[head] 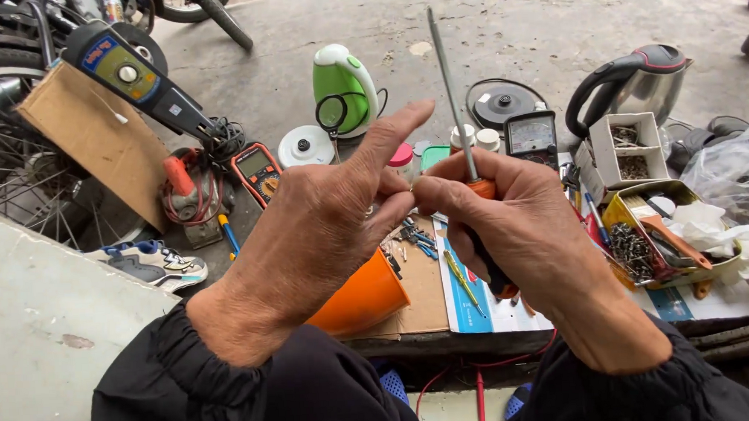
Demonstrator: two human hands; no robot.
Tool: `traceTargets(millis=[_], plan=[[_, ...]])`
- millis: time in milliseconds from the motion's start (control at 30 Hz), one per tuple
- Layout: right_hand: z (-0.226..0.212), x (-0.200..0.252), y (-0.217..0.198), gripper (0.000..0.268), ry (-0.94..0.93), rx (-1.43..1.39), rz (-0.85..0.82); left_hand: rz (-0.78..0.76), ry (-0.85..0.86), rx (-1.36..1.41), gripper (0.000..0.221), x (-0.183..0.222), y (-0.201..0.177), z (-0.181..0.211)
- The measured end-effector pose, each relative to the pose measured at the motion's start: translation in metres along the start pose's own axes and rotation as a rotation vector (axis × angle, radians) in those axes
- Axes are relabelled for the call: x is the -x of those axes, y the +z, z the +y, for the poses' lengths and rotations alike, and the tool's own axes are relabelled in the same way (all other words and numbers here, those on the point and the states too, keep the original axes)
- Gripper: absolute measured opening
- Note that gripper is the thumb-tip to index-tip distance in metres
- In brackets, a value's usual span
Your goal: A person is repairing an electric kettle by using a screwdriver to assemble or disassemble parts and pliers to manipulate internal components.
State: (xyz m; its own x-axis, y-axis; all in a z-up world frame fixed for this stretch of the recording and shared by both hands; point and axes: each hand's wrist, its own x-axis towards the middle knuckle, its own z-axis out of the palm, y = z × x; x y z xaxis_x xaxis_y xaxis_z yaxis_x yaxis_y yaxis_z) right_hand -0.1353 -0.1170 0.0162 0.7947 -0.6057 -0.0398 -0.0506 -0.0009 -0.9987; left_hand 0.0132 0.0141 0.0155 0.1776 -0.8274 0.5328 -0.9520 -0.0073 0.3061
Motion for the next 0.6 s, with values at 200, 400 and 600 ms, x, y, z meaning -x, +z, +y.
traceTargets(millis=[200, 400, 600], plan=[[0.003, -0.013, 0.019, 0.026, 0.059, 0.001, -0.026, -0.066, 0.067, -0.236, 0.080, 0.010, -0.004, -0.020], [0.032, -0.049, 0.030, 0.025, 0.095, -0.035, -0.045, -0.115, 0.067, -0.317, 0.070, 0.013, 0.014, -0.053], [0.068, -0.086, 0.030, 0.022, 0.125, -0.149, 0.066, -0.139, -0.187, -0.162, 0.058, 0.046, 0.064, -0.132]])
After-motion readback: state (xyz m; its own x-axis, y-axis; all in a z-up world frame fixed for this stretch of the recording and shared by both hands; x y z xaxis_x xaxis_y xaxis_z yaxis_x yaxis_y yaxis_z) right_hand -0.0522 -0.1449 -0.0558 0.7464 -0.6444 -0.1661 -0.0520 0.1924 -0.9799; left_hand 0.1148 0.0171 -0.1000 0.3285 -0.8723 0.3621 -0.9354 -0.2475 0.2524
